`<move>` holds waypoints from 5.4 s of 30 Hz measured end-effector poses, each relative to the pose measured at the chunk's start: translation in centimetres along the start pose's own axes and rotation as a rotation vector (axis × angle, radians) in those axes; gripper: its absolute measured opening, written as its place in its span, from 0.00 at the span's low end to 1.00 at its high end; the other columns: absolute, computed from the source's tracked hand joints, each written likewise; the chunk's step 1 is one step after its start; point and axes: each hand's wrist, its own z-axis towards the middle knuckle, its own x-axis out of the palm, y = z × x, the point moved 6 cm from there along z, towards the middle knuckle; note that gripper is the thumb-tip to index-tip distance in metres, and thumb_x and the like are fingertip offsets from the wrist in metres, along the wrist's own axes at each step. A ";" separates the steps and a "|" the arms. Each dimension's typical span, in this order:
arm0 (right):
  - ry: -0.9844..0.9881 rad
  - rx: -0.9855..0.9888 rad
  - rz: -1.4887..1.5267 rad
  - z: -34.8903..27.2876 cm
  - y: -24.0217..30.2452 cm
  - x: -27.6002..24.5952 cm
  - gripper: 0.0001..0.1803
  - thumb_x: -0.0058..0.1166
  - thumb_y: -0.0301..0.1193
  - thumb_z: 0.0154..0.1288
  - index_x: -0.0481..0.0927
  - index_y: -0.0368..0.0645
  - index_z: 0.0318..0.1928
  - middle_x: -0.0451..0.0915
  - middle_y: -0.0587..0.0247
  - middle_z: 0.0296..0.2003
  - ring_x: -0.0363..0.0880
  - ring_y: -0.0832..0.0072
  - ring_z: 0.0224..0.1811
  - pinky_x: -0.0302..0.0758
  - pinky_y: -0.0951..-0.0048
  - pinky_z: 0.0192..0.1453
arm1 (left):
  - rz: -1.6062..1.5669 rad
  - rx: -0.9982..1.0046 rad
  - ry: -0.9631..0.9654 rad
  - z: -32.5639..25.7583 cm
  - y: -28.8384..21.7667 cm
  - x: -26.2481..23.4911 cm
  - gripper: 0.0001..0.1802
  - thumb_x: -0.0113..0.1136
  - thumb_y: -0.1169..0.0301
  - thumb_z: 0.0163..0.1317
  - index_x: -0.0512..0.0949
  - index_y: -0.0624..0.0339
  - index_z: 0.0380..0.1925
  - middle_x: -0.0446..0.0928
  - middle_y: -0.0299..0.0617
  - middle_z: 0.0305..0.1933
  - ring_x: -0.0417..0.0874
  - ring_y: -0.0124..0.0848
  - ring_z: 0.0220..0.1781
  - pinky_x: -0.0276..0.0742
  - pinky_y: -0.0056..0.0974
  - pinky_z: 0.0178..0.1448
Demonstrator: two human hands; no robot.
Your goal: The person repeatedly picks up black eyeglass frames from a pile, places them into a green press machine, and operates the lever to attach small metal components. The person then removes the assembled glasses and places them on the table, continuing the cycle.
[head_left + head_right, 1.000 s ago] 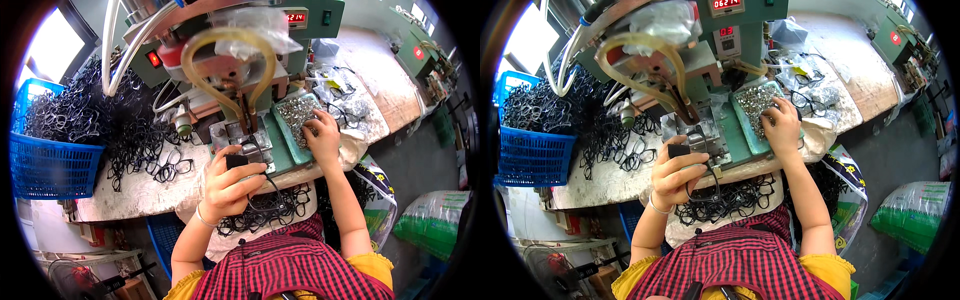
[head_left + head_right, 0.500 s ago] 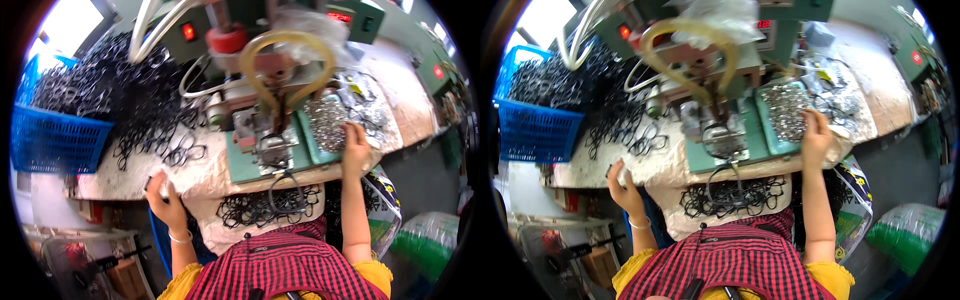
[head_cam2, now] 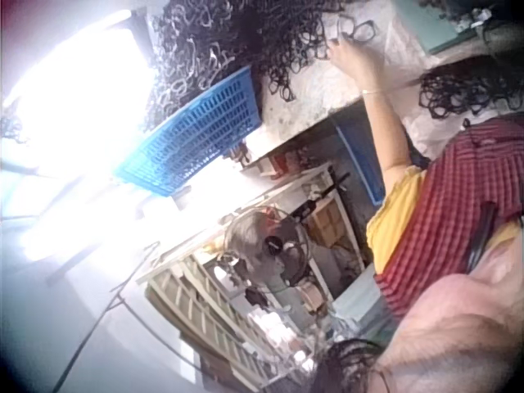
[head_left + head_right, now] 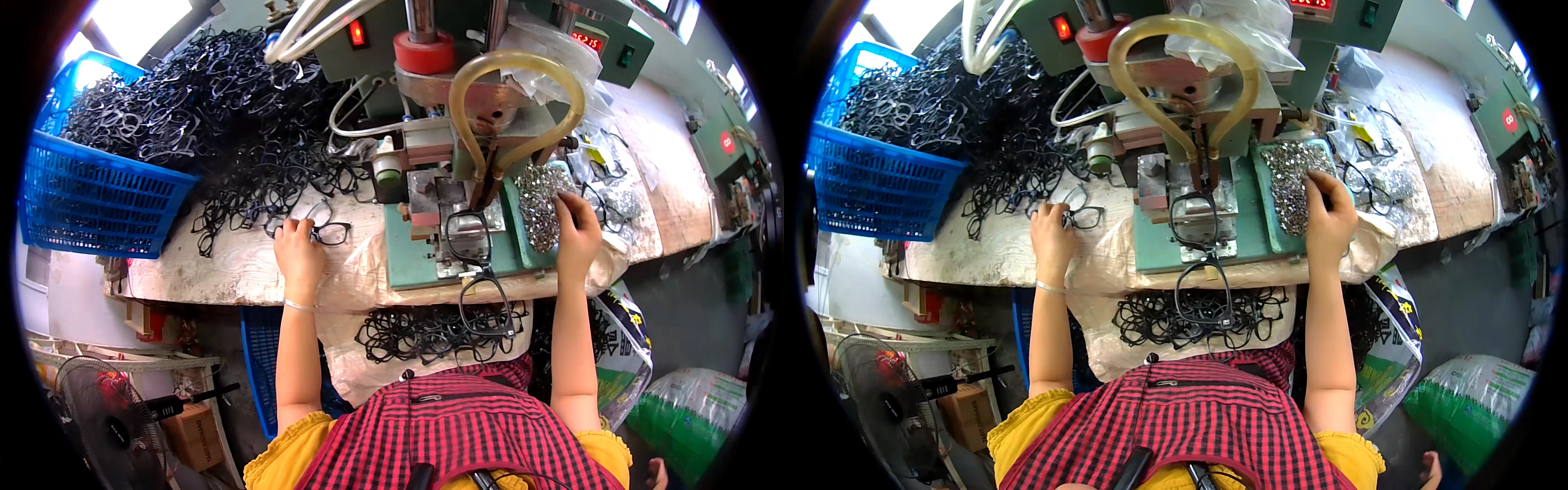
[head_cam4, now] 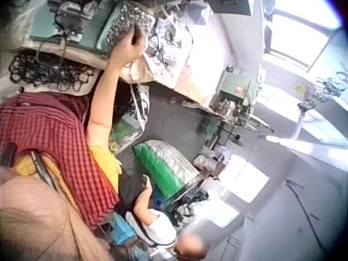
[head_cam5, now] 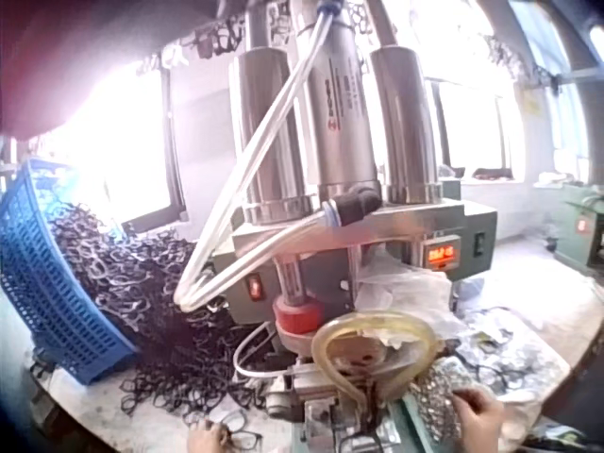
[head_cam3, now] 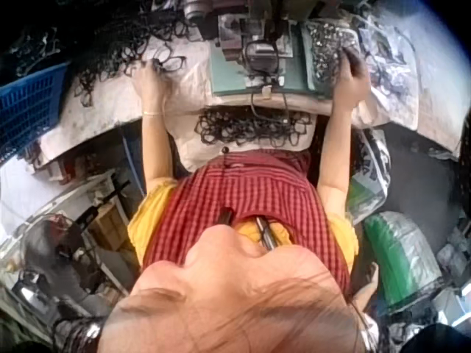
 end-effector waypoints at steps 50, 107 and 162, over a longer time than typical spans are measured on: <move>0.421 -0.692 -0.743 -0.2 2.0 3.5 0.10 0.61 0.30 0.58 0.81 0.46 0.41 0.77 0.57 0.60 0.71 0.57 0.69 0.80 0.56 0.55 | -1.825 -0.639 1.210 -3.8 -26.9 -4.7 0.16 0.42 0.59 0.78 0.66 0.58 0.36 0.80 0.62 0.25 0.72 0.41 0.10 0.72 0.36 0.15; 0.477 0.049 0.493 -5.6 13.2 6.6 0.30 0.59 0.19 0.64 0.67 0.33 0.66 0.81 0.53 0.57 0.82 0.72 0.57 0.74 0.69 0.64 | -1.435 0.437 -0.236 3.7 -19.3 -14.1 0.02 0.58 0.81 0.69 0.79 0.67 0.38 0.85 0.52 0.40 0.87 0.41 0.42 0.85 0.41 0.47; 0.290 -0.377 0.050 -1.8 9.7 4.6 0.13 0.64 0.18 0.56 0.84 0.37 0.44 0.86 0.57 0.38 0.85 0.65 0.42 0.77 0.68 0.51 | -0.148 0.190 0.291 1.8 2.4 4.1 0.12 0.67 0.71 0.56 0.82 0.53 0.42 0.78 0.48 0.61 0.77 0.54 0.56 0.70 0.52 0.62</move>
